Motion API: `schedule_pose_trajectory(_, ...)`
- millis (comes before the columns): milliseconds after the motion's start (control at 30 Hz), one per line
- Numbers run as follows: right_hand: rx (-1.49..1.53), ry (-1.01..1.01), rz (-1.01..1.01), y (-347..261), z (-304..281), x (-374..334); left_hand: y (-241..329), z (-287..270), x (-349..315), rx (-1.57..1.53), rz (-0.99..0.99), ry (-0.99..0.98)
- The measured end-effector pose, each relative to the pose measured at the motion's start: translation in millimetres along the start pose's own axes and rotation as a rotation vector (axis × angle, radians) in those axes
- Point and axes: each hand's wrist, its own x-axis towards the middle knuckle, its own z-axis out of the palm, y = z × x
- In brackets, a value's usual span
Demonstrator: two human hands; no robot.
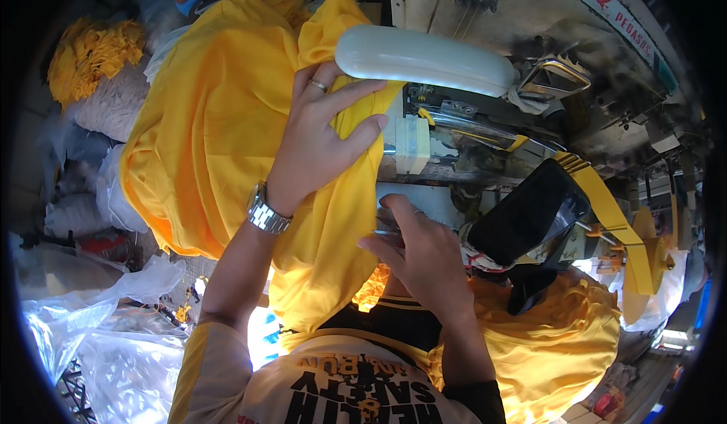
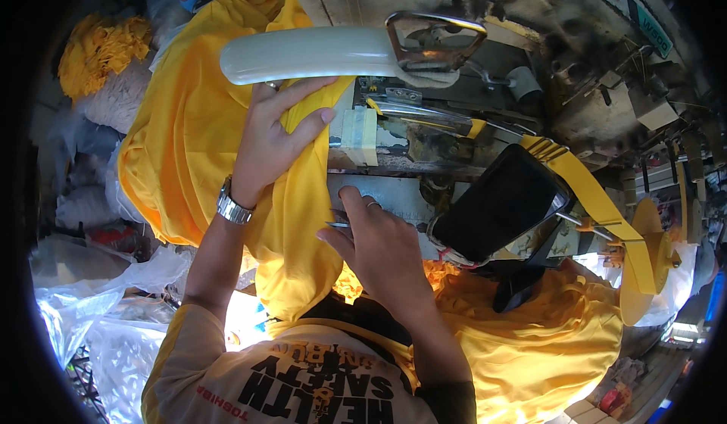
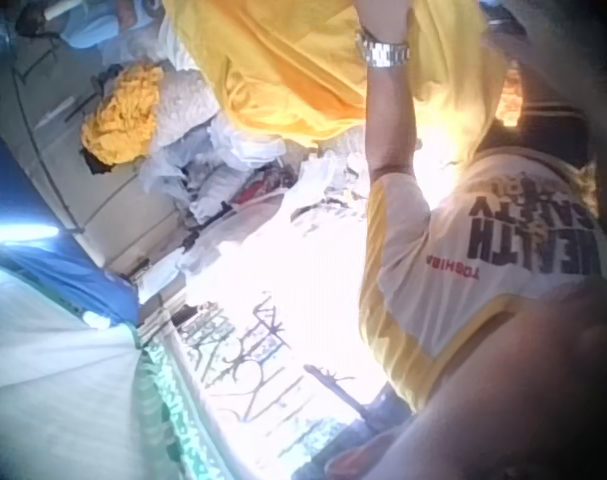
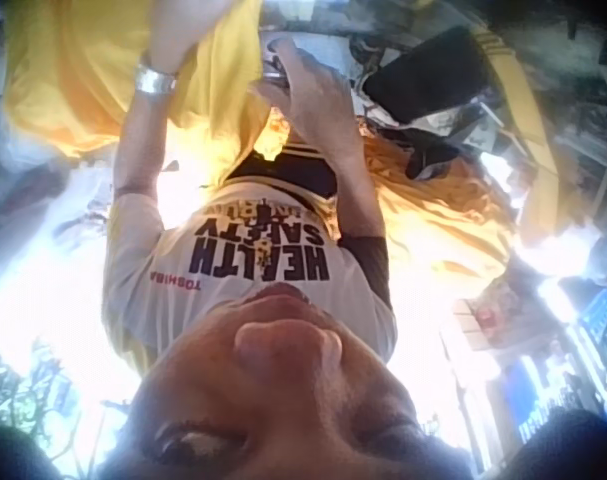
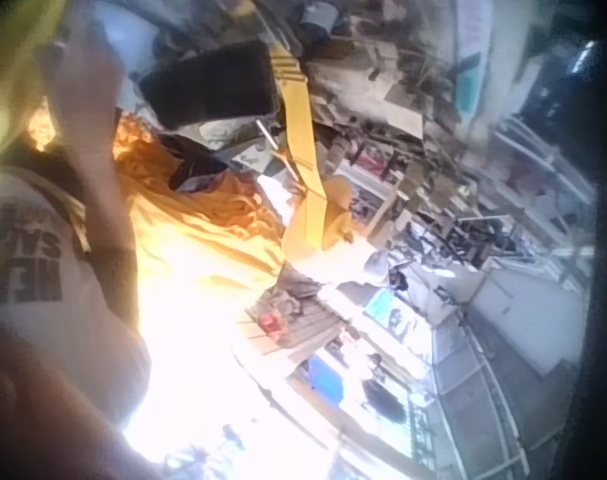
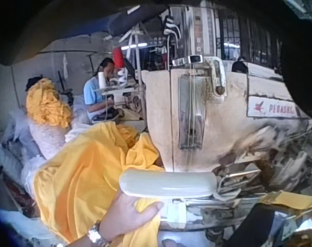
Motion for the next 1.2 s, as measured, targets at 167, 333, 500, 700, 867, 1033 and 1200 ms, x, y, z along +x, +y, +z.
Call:
schedule_pose_trajectory(167, -0.023, 0.131, -0.129, -8.4, -20.5, 1.5, 13.2, -4.9, -25.1, -0.039, -0.044, 0.080)
schedule_pose_trajectory(333, -0.106, 0.382, -0.193, -13.2, -26.0, 23.2, 21.5, -25.1, -47.7, 0.032, -0.123, 0.007)
schedule_pose_trajectory(500, -0.499, 0.461, -0.123, -20.2, -37.0, 48.6, 52.2, -53.0, -58.9, 0.047, -0.113, -0.002)
schedule_pose_trajectory(700, -0.526, 0.503, -0.188, -18.1, -29.4, 79.2, 98.3, -58.4, -79.7, -0.097, 0.013, -0.189)
schedule_pose_trajectory(867, -0.453, 0.552, -0.199, -16.8, -28.0, 82.9, 98.2, -65.3, -64.5, -0.076, 0.095, -0.326)
schedule_pose_trajectory(1033, -0.372, 0.630, -0.273, -11.4, -29.6, 83.7, 57.1, -82.5, -2.1, 0.348, 0.359, -0.113)
schedule_pose_trajectory(1200, -0.107, 0.569, -0.293, -29.0, -38.5, 60.6, 26.7, -105.3, -19.2, 0.518, 0.273, -0.437)
